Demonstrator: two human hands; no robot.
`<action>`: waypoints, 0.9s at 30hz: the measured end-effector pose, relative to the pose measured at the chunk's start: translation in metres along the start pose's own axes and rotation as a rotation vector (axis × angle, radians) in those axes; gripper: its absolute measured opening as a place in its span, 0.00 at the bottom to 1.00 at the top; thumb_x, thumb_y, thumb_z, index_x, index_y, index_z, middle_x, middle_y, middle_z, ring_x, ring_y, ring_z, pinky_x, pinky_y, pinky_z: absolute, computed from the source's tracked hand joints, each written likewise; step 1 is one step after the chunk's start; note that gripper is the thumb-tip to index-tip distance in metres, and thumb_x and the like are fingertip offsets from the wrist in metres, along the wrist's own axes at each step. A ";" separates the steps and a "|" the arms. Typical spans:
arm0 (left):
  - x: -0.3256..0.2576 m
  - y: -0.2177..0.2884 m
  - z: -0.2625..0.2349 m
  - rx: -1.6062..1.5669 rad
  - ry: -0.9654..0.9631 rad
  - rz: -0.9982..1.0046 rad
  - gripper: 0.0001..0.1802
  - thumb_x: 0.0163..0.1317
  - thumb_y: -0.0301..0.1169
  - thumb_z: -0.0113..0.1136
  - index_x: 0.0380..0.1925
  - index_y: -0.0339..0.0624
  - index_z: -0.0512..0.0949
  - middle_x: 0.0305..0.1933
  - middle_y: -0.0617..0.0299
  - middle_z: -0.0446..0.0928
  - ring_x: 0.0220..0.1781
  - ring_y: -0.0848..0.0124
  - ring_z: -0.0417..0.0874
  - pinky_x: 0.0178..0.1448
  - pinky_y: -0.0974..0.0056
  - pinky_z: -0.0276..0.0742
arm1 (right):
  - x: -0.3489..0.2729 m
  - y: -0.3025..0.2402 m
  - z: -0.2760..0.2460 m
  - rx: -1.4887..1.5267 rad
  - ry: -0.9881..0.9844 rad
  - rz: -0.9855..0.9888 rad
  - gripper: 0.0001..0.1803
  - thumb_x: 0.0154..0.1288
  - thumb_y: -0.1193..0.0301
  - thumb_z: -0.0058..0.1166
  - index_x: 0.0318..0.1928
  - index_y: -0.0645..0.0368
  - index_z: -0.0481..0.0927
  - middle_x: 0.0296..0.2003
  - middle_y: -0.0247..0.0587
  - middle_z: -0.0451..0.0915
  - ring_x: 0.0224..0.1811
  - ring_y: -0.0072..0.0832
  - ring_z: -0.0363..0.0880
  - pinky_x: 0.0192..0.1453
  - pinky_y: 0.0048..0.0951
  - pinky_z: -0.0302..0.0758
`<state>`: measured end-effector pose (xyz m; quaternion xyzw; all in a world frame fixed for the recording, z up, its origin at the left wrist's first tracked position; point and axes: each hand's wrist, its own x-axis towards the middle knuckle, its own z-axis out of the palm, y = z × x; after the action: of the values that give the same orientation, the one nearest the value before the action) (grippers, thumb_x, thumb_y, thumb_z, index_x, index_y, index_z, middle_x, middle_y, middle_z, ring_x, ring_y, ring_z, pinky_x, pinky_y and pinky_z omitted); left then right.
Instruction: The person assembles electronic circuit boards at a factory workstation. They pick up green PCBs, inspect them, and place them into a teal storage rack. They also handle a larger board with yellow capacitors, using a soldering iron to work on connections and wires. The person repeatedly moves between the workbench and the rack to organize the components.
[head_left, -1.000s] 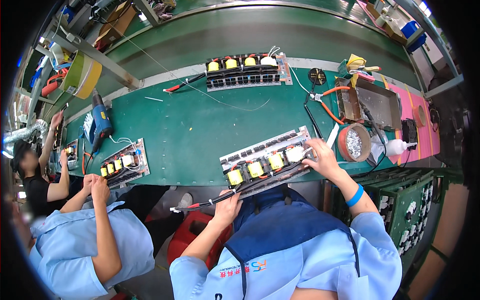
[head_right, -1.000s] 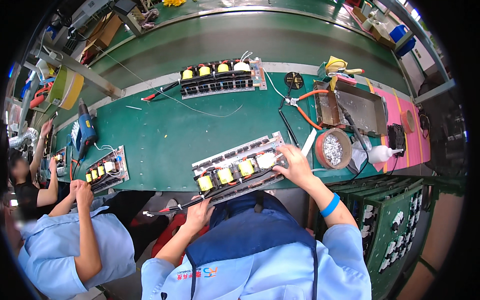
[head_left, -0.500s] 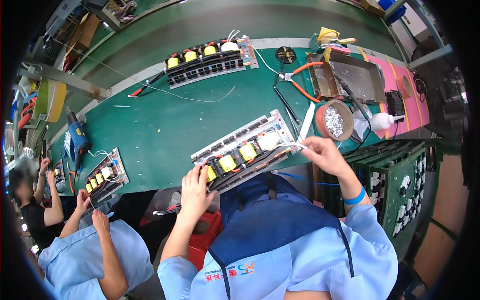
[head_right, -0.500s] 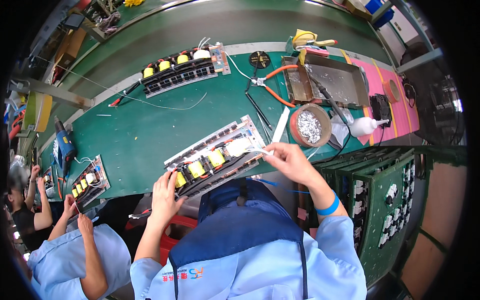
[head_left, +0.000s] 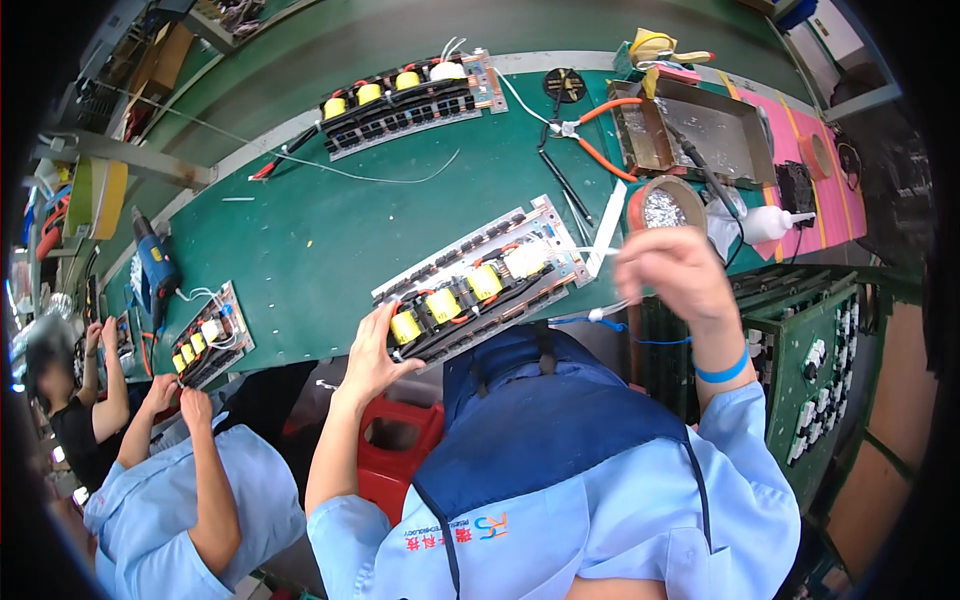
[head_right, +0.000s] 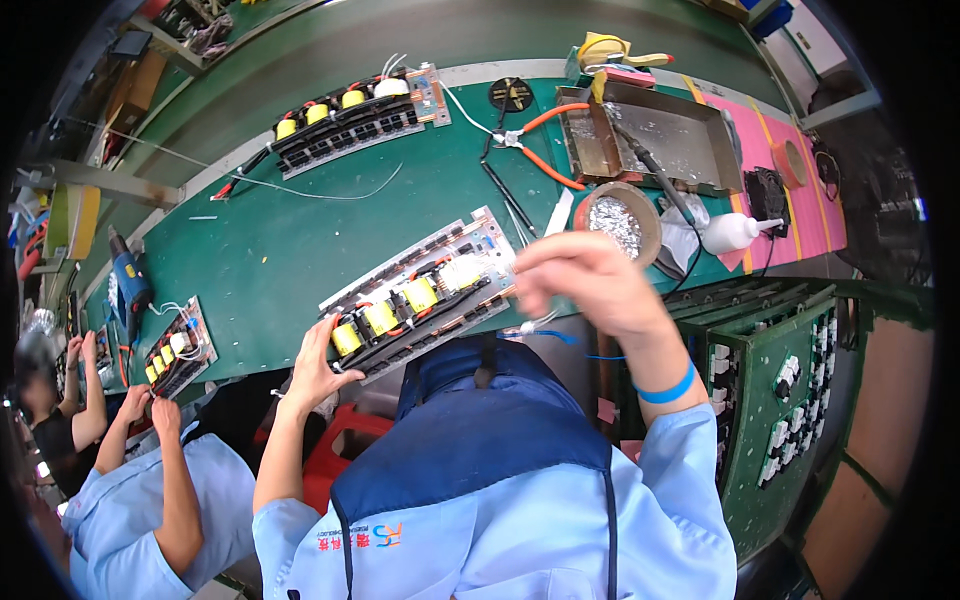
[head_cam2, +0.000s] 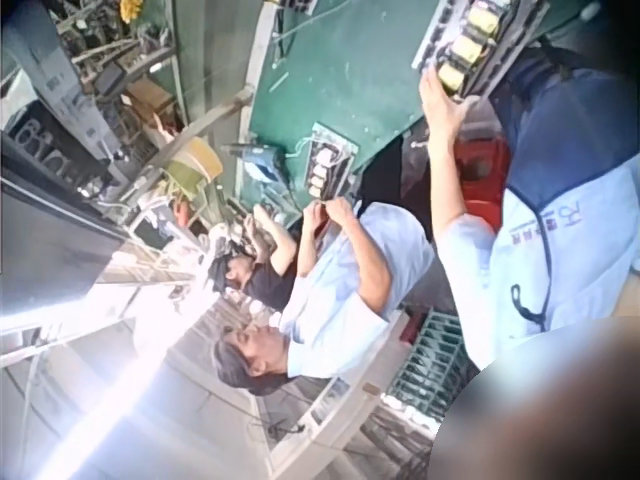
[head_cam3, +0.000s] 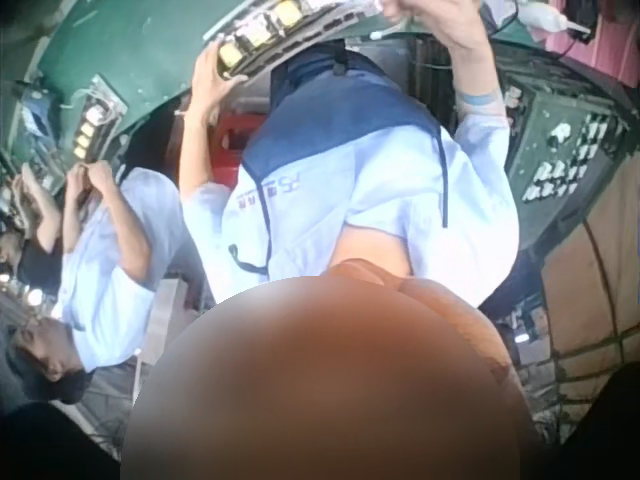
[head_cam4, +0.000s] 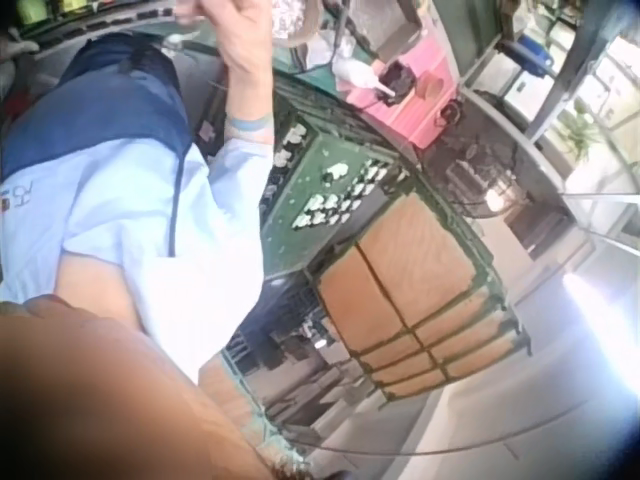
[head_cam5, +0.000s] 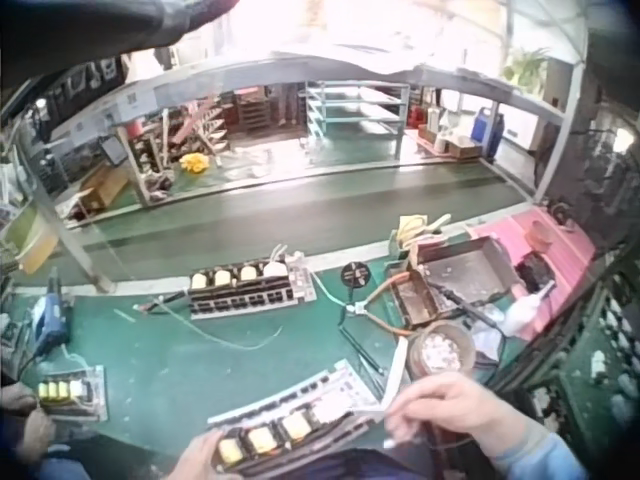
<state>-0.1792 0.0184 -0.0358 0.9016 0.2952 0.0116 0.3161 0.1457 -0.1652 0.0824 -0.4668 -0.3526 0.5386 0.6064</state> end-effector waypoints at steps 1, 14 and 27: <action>0.002 0.004 -0.008 -0.001 -0.012 0.027 0.48 0.28 0.36 0.71 0.54 0.38 0.59 0.54 0.52 0.63 0.57 0.57 0.63 0.59 0.59 0.60 | 0.012 0.002 0.020 0.055 -0.058 0.091 0.11 0.60 0.78 0.40 0.40 0.68 0.73 0.29 0.43 0.77 0.30 0.25 0.76 0.34 0.23 0.73; 0.031 0.082 -0.071 -1.429 -0.241 -0.155 0.22 0.59 0.34 0.50 0.51 0.37 0.63 0.30 0.61 0.75 0.29 0.74 0.74 0.35 0.69 0.70 | 0.121 0.042 0.111 -1.170 -0.370 -0.747 0.07 0.46 0.70 0.52 0.22 0.61 0.71 0.25 0.42 0.71 0.28 0.36 0.72 0.30 0.32 0.68; -0.008 0.013 -0.003 0.223 0.168 0.007 0.27 0.43 0.37 0.61 0.47 0.49 0.70 0.34 0.55 0.67 0.29 0.60 0.74 0.30 0.60 0.71 | 0.047 0.119 -0.011 -1.384 -0.189 -0.762 0.10 0.43 0.74 0.47 0.31 0.57 0.73 0.23 0.34 0.70 0.29 0.30 0.71 0.34 0.27 0.68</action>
<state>-0.1792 0.0076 -0.0247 0.9280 0.3169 0.0551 0.1880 0.1259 -0.1226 -0.0369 -0.5371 -0.7925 -0.0099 0.2886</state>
